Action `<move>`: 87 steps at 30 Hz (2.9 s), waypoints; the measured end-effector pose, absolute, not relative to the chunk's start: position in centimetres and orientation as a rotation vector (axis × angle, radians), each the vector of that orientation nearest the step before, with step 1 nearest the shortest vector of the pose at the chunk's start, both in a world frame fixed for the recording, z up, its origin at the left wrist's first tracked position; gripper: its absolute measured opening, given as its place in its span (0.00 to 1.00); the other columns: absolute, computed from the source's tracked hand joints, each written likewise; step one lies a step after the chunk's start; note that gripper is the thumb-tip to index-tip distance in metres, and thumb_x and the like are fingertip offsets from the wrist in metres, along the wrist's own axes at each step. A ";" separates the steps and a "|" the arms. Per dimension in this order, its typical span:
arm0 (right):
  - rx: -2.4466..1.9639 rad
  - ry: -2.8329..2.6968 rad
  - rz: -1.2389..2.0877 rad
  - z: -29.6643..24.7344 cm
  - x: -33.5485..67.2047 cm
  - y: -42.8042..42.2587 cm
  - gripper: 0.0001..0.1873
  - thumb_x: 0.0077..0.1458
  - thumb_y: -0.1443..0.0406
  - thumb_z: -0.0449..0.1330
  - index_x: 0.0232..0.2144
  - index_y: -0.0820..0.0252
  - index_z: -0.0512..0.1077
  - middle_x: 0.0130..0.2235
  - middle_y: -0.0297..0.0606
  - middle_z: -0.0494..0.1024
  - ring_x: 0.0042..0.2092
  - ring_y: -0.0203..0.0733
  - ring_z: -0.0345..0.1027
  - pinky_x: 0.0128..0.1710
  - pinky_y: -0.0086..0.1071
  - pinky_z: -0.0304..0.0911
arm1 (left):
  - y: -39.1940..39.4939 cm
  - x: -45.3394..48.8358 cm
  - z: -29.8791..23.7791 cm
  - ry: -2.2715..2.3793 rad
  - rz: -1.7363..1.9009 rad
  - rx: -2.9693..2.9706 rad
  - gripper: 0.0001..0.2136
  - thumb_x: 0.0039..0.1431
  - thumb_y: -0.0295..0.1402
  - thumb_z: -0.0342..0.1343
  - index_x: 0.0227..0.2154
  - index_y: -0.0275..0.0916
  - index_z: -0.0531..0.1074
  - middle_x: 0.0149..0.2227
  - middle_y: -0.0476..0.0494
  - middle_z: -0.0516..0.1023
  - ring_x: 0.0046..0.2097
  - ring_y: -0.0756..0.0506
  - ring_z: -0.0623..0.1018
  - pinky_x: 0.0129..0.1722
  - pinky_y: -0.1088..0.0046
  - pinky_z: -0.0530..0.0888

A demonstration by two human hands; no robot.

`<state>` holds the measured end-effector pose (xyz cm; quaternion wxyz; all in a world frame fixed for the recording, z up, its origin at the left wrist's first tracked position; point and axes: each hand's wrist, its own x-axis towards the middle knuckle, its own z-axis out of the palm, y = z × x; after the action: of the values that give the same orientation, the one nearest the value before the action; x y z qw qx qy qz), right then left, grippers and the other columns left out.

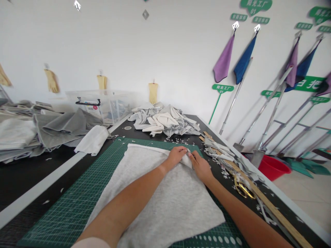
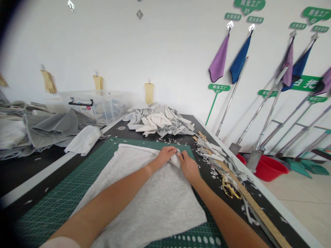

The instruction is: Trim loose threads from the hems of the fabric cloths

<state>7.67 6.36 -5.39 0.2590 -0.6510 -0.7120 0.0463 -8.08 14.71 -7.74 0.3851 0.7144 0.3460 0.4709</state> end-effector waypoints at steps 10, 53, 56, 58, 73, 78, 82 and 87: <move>-1.779 -1.949 0.140 -5.0 7.5 6.1 0.24 0.68 0.46 0.36 0.40 0.52 0.63 0.28 0.34 0.72 0.31 0.44 0.71 0.28 0.29 0.48 | 14.7 -8.0 -7.9 0.876 1.195 1.821 0.14 0.61 0.37 0.52 0.38 0.35 0.80 0.39 0.43 0.82 0.40 0.46 0.78 0.42 0.73 0.72; -1.584 -1.670 0.368 -5.4 8.3 7.0 0.26 0.64 0.42 0.43 0.30 0.54 0.64 0.24 0.30 0.65 0.28 0.40 0.62 0.29 0.29 0.51 | 13.9 -8.1 -7.3 0.946 1.174 1.868 0.16 0.62 0.42 0.52 0.38 0.36 0.80 0.36 0.45 0.82 0.36 0.47 0.76 0.37 0.75 0.70; -1.500 -1.555 0.506 -5.4 8.5 7.3 0.28 0.60 0.38 0.46 0.30 0.55 0.67 0.22 0.29 0.64 0.26 0.39 0.60 0.27 0.29 0.53 | 13.8 -8.1 -7.2 0.931 1.204 1.871 0.16 0.62 0.41 0.51 0.38 0.37 0.80 0.37 0.45 0.81 0.38 0.47 0.76 0.38 0.75 0.70; -1.459 -1.509 0.581 -5.4 8.5 7.5 0.30 0.57 0.37 0.49 0.32 0.55 0.69 0.21 0.29 0.64 0.24 0.37 0.57 0.25 0.28 0.52 | 13.8 -8.0 -7.2 0.927 1.189 1.872 0.16 0.62 0.42 0.51 0.38 0.37 0.79 0.36 0.45 0.81 0.37 0.47 0.77 0.38 0.74 0.70; -1.540 -1.648 0.724 -5.3 9.3 8.8 0.23 0.52 0.45 0.59 0.28 0.60 0.72 0.20 0.30 0.65 0.24 0.34 0.56 0.24 0.26 0.50 | 13.6 -7.8 -6.6 0.934 1.181 1.967 0.19 0.67 0.42 0.45 0.37 0.38 0.79 0.38 0.45 0.82 0.40 0.46 0.78 0.42 0.74 0.71; -1.528 -1.519 0.817 -5.0 8.7 8.2 0.22 0.51 0.46 0.60 0.27 0.59 0.69 0.17 0.27 0.59 0.20 0.31 0.50 0.20 0.26 0.45 | 13.3 -7.6 -6.1 0.912 1.168 1.988 0.19 0.67 0.41 0.43 0.36 0.36 0.78 0.37 0.44 0.81 0.39 0.47 0.77 0.42 0.74 0.71; -1.481 -1.405 0.934 -5.0 8.5 8.0 0.21 0.50 0.46 0.61 0.27 0.58 0.66 0.15 0.24 0.55 0.17 0.30 0.45 0.16 0.26 0.40 | 13.4 -7.8 -5.4 0.970 1.136 1.985 0.16 0.65 0.39 0.48 0.38 0.36 0.78 0.37 0.44 0.81 0.37 0.47 0.77 0.39 0.74 0.70; -1.367 -1.321 1.020 -4.5 8.0 7.7 0.22 0.48 0.47 0.64 0.26 0.56 0.63 0.14 0.22 0.54 0.15 0.28 0.44 0.14 0.25 0.38 | 13.1 -8.2 -4.0 1.076 1.074 1.983 0.12 0.60 0.38 0.55 0.39 0.38 0.78 0.33 0.45 0.81 0.33 0.48 0.76 0.33 0.75 0.68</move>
<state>8.04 7.68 -4.54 0.4724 -0.5585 -0.5395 0.4169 -8.25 13.15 -4.02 0.3159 0.7530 0.4086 0.4076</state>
